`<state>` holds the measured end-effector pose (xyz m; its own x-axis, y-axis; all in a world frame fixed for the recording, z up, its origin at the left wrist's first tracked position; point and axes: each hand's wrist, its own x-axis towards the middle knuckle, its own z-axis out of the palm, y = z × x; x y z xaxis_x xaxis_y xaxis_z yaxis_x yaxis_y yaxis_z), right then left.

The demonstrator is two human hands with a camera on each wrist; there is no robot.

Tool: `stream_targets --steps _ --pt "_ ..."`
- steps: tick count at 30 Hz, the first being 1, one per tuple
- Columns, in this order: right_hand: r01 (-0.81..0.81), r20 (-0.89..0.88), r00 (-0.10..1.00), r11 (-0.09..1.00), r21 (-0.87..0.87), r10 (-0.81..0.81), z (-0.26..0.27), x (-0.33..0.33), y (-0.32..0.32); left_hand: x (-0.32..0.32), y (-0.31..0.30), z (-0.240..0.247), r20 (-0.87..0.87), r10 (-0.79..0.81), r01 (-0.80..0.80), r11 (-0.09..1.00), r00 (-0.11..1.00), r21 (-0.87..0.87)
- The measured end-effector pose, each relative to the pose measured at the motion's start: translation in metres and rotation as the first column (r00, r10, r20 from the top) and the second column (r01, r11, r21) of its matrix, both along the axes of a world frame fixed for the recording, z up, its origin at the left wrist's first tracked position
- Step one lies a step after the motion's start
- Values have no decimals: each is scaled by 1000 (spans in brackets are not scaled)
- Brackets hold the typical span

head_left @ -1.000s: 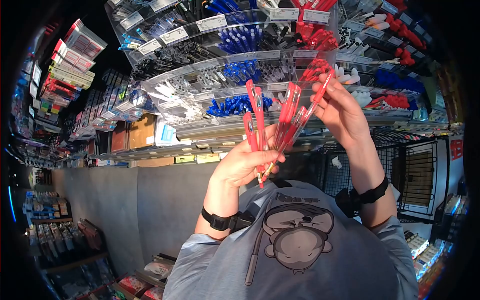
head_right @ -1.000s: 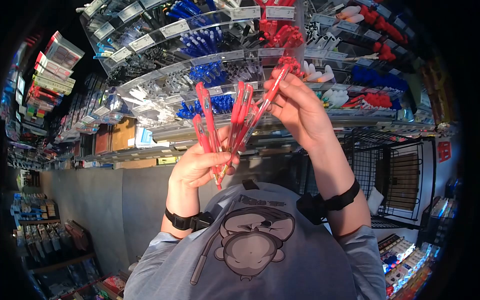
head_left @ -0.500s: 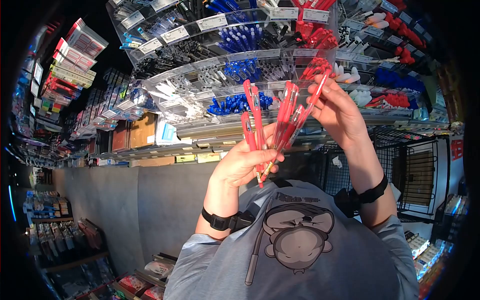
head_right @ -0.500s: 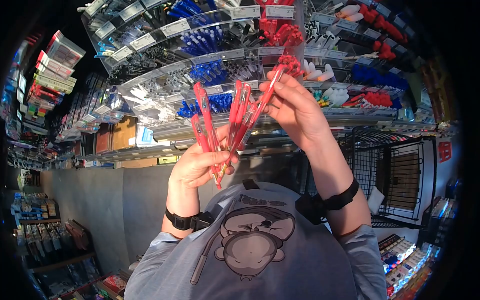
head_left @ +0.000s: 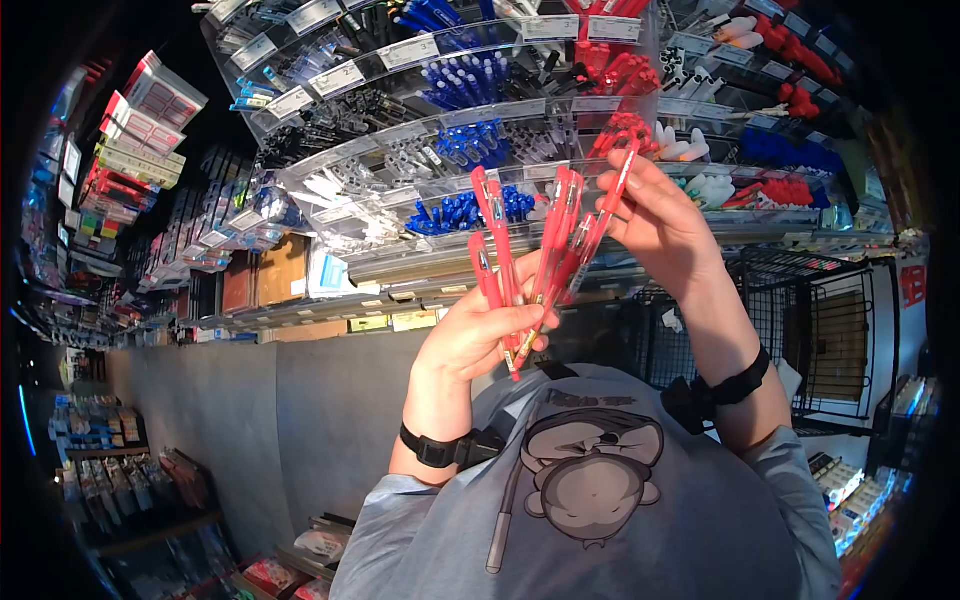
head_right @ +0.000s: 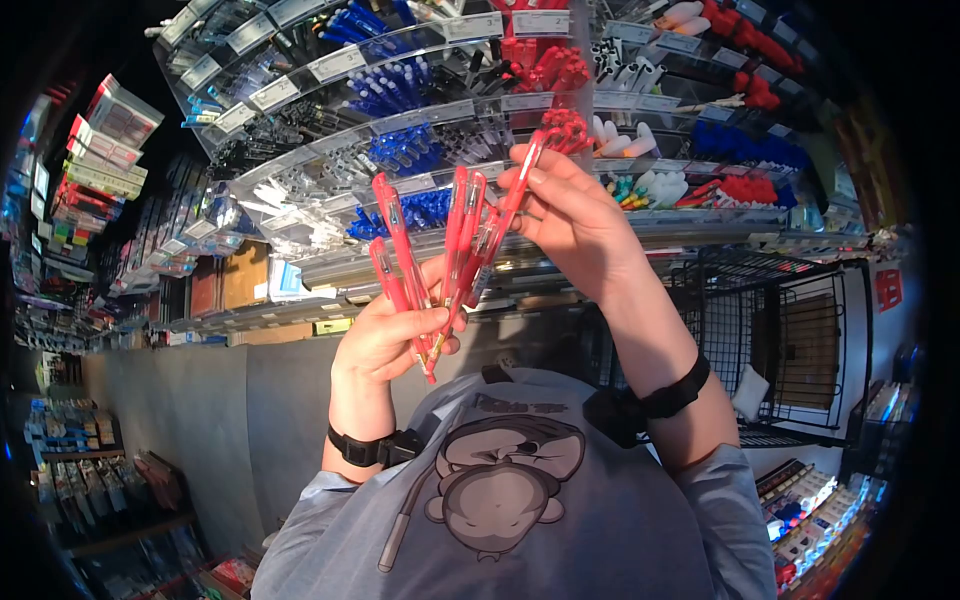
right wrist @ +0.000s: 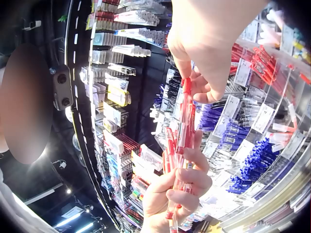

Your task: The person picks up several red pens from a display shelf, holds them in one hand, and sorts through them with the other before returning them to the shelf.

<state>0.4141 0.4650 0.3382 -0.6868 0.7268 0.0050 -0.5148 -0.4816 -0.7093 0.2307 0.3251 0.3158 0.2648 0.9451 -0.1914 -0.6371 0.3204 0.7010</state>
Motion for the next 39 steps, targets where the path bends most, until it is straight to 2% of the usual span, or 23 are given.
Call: stream_targets --steps 10,12,22,39 --pt "-5 -35 999 999 43 7 2 -3 -4 2 -2 0 -9 4 -4 1000 1000 9" --pt "-41 -64 997 994 97 48 3 -5 -4 1 -3 0 -4 2 -2 1000 1000 10" --pt "-50 -40 998 996 76 53 4 -1 -3 2 -3 3 -24 -17 17 1000 1000 23" --pt "-81 -106 990 993 84 89 6 0 -1 6 -2 9 -46 2 -1 1000 999 16"
